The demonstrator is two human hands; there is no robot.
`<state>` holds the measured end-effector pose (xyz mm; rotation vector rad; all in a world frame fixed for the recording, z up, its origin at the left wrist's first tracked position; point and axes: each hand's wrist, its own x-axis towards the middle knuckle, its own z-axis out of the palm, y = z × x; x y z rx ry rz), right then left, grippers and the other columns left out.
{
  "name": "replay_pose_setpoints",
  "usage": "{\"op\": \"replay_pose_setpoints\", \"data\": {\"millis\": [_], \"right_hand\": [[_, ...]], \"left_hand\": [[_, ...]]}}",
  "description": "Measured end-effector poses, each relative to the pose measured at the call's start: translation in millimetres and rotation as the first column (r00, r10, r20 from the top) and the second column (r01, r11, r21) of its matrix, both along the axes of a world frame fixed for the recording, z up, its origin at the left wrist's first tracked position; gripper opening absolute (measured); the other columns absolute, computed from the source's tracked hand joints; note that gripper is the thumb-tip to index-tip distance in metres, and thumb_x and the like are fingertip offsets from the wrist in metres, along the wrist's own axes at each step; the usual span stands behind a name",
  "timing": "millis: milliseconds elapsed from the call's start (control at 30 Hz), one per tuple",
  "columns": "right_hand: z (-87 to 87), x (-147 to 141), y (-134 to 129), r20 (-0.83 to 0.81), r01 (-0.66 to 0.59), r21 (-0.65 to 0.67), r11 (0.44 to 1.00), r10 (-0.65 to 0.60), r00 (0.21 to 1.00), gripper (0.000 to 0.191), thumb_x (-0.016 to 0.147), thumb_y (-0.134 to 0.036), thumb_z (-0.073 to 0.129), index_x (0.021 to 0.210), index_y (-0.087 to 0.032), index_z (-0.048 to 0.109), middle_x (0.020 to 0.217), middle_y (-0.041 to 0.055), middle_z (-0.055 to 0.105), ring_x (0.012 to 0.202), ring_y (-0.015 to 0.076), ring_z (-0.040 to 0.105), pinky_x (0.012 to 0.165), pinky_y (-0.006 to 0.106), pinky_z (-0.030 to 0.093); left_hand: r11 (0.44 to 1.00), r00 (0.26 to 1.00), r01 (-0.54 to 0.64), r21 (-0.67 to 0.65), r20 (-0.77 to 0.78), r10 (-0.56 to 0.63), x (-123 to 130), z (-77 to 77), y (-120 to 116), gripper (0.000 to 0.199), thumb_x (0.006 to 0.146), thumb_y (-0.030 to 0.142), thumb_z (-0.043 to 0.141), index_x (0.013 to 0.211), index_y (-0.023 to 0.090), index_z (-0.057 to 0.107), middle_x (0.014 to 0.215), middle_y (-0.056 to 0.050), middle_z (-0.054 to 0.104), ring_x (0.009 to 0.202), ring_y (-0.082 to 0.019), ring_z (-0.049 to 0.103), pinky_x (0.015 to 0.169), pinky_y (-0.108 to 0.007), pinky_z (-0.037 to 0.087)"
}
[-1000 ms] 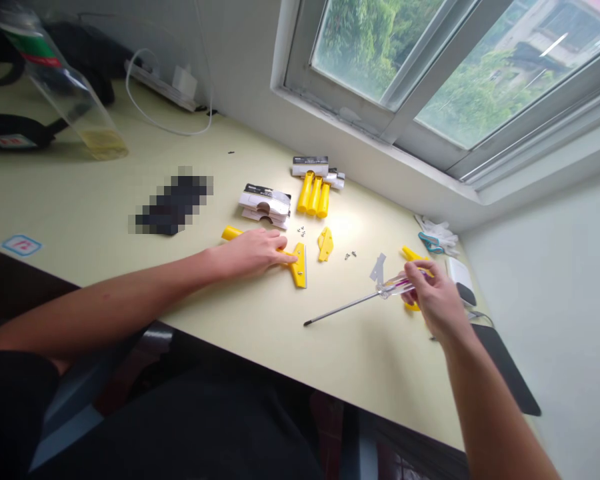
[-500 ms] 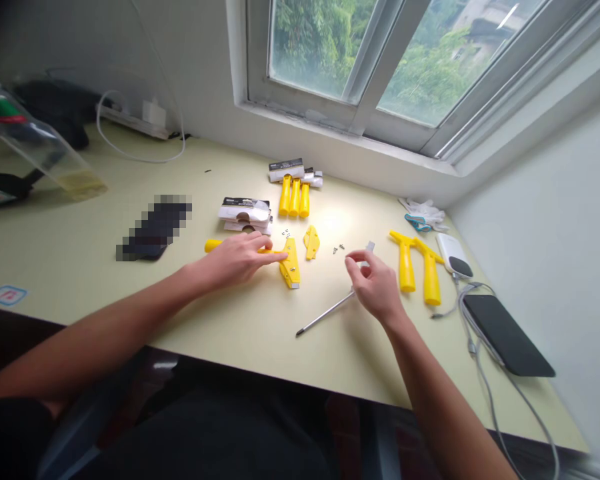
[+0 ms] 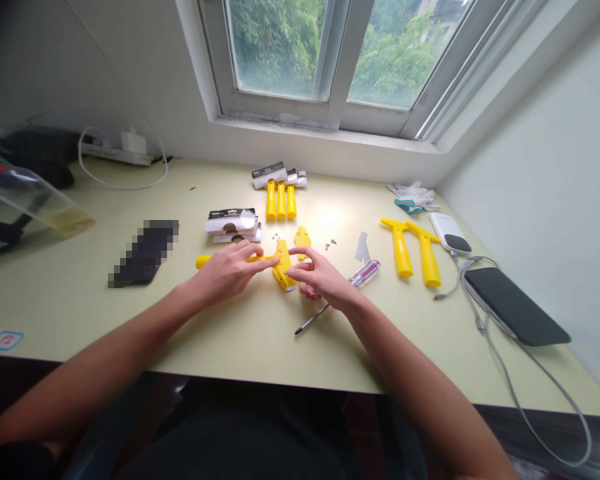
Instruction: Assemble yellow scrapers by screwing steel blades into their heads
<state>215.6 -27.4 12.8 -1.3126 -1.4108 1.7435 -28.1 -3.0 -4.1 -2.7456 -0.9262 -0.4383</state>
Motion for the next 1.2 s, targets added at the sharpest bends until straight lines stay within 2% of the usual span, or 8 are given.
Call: {"op": "replay_pose_setpoints", "data": {"millis": [133, 233, 467, 600, 733, 1000, 1067, 1200], "right_hand": [[-2.8, -2.5, 0.8, 0.033, 0.039, 0.089, 0.995, -0.042, 0.999, 0.060, 0.076, -0.037, 0.075, 0.127, -0.025, 0.046, 0.074, -0.0045, 0.059, 0.047, 0.0047, 0.043, 0.042, 0.018, 0.033], [-6.8, -5.6, -0.5, 0.136, 0.012, 0.235, 0.972, -0.046, 0.990, 0.039, 0.079, -0.039, 0.070, 0.112, -0.022, 0.057, 0.085, 0.0011, 0.065, 0.051, 0.0072, 0.051, 0.046, 0.023, 0.042], [-12.1, -1.0, 5.9, 0.421, -0.112, 0.556, 0.824, -0.163, 0.893, 0.020, 0.090, -0.038, 0.055, 0.088, -0.020, 0.064, 0.078, 0.0015, 0.069, 0.057, 0.0112, 0.057, 0.059, 0.027, 0.046], [-7.3, 30.0, 28.0, 0.563, -0.151, 0.705, 0.693, -0.418, 0.713, 0.018, 0.092, -0.033, 0.053, 0.092, -0.020, 0.065, 0.094, 0.0054, 0.069, 0.076, 0.0157, 0.062, 0.073, 0.030, 0.047], [-12.7, 61.7, 49.0, 0.704, -0.244, 0.662, 0.709, -0.475, 0.528, 0.019, 0.089, -0.027, 0.053, 0.087, -0.019, 0.070, 0.094, 0.0083, 0.067, 0.085, 0.0203, 0.062, 0.079, 0.033, 0.045], [-16.4, 54.8, 45.1, 0.660, -0.200, 0.697, 0.688, -0.507, 0.555, 0.022, 0.089, -0.026, 0.050, 0.094, -0.018, 0.070, 0.096, 0.0103, 0.070, 0.087, 0.0217, 0.063, 0.082, 0.036, 0.045], [-10.4, 44.0, 36.6, 0.583, -0.107, 0.718, 0.688, -0.510, 0.632, 0.023, 0.092, -0.030, 0.049, 0.099, -0.019, 0.067, 0.096, 0.0087, 0.071, 0.085, 0.0197, 0.064, 0.081, 0.034, 0.047], [-4.7, 17.6, 18.7, 0.336, 0.060, 0.483, 0.874, -0.248, 0.908, 0.026, 0.089, -0.043, 0.055, 0.102, -0.021, 0.060, 0.079, 0.0031, 0.069, 0.059, 0.0130, 0.059, 0.060, 0.029, 0.048]], "left_hand": [[1.000, 1.000, -0.015, -0.011, -0.015, 0.015, 0.8, -1.2, 0.8, 0.045, 0.094, 0.011, 0.048, 0.133, 0.032, 0.057, 0.101, -0.006, 0.059, 0.089, -0.019, 0.052, 0.071, -0.029, 0.043], [0.999, 0.999, -0.033, -0.016, -0.024, 0.032, 1.1, -0.9, 0.4, 0.044, 0.094, 0.011, 0.049, 0.132, 0.032, 0.058, 0.099, -0.006, 0.059, 0.088, -0.019, 0.052, 0.070, -0.028, 0.042], [0.998, 0.998, -0.053, -0.040, -0.029, 0.052, 1.6, 0.7, -1.7, 0.047, 0.093, 0.010, 0.049, 0.132, 0.034, 0.059, 0.102, -0.006, 0.059, 0.089, -0.019, 0.053, 0.072, -0.029, 0.043], [0.996, 0.998, -0.057, -0.074, -0.032, 0.054, 2.2, 1.2, -1.8, 0.046, 0.094, 0.011, 0.048, 0.132, 0.035, 0.059, 0.105, -0.006, 0.060, 0.087, -0.018, 0.053, 0.072, -0.030, 0.044], [0.996, 1.000, -0.025, -0.089, -0.019, 0.023, 4.1, -1.1, -2.7, 0.044, 0.095, 0.013, 0.048, 0.132, 0.035, 0.059, 0.106, -0.007, 0.059, 0.089, -0.018, 0.054, 0.073, -0.029, 0.046], [0.996, 0.999, 0.039, -0.082, -0.014, -0.040, 10.0, -4.4, -6.4, 0.046, 0.093, 0.011, 0.048, 0.132, 0.033, 0.059, 0.105, -0.007, 0.059, 0.092, -0.019, 0.055, 0.076, -0.031, 0.048], [0.996, 0.999, 0.044, -0.081, -0.009, -0.045, 11.3, -3.5, -7.7, 0.048, 0.092, 0.009, 0.049, 0.132, 0.033, 0.059, 0.105, -0.007, 0.059, 0.091, -0.019, 0.055, 0.077, -0.032, 0.048], [0.996, 0.999, 0.052, -0.069, -0.004, -0.052, 12.7, -3.3, -9.6, 0.050, 0.091, 0.008, 0.049, 0.133, 0.033, 0.058, 0.105, -0.007, 0.058, 0.090, -0.019, 0.054, 0.077, -0.032, 0.048]]}}
